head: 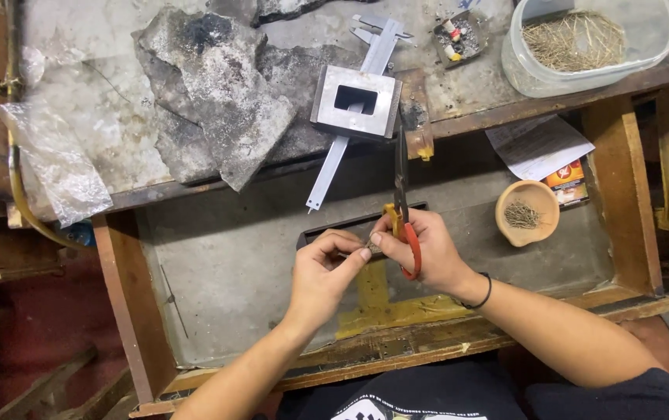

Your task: The person uses pliers to cut small metal wires one by one. They pick up a wire from a container, cut it with the pliers, and place the cut piece into a small rectangular tray on the workbench.

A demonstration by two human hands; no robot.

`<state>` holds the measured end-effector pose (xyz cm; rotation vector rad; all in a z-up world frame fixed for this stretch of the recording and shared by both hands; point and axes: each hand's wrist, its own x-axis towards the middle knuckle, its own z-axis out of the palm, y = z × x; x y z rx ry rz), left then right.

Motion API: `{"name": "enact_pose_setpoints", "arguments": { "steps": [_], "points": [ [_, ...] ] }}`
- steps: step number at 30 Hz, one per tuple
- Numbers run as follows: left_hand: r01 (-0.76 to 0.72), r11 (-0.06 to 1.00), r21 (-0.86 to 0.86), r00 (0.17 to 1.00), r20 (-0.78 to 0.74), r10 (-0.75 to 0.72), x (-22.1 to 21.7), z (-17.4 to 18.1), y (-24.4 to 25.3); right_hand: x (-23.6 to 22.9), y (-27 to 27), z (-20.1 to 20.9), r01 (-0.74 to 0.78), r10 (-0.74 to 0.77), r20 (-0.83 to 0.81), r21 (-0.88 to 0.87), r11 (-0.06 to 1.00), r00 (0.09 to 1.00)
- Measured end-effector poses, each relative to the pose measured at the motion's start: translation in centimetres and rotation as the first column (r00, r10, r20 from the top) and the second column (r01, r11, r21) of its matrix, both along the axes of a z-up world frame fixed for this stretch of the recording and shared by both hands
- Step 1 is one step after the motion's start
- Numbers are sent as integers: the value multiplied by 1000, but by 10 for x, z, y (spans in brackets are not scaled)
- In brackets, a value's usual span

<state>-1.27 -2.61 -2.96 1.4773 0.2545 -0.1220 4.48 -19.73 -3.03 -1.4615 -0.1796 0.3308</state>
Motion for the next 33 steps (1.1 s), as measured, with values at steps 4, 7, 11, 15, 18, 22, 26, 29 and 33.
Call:
{"name": "enact_pose_setpoints", "arguments": {
  "steps": [4, 7, 11, 15, 18, 22, 26, 29, 33],
  "points": [
    [-46, 992, -116, 999, -13, 45, 0, -5, -4, 0, -3, -9, 9, -9, -13, -5, 1000, 1000],
    [-93, 984, -152, 996, -2, 94, -1, -9, -5, -2, -2, -11, 7, -7, -23, -1, 1000, 1000],
    [-136, 965, -226, 990, 5, 141, -3, -6, -7, -3, -2, -11, 15, -15, -23, -35, 999, 1000],
    [-234, 926, -296, 970, 0, 245, 1, -12, -1, 2, -2, -8, 46, -49, -40, -59, 997, 998],
    [-313, 888, -339, 948, -45, 316, 4, -8, 1, 10, -11, -9, 63, -69, -50, -121, 991, 996],
    [-350, 861, -368, 932, -41, 361, 6, -10, 6, 13, -14, -14, 64, -71, -45, -155, 986, 996],
    [-397, 824, -404, 912, -72, 404, 5, -13, 12, 15, -14, -13, 55, -63, -41, -182, 982, 997],
    [-414, 805, -425, 904, -85, 420, 6, -13, 15, 15, -15, -14, 46, -54, -36, -199, 979, 998],
    [-424, 788, -446, 898, -98, 428, 8, -13, 18, 15, -15, -15, 48, -53, -18, -202, 978, 998]
  ]
}}
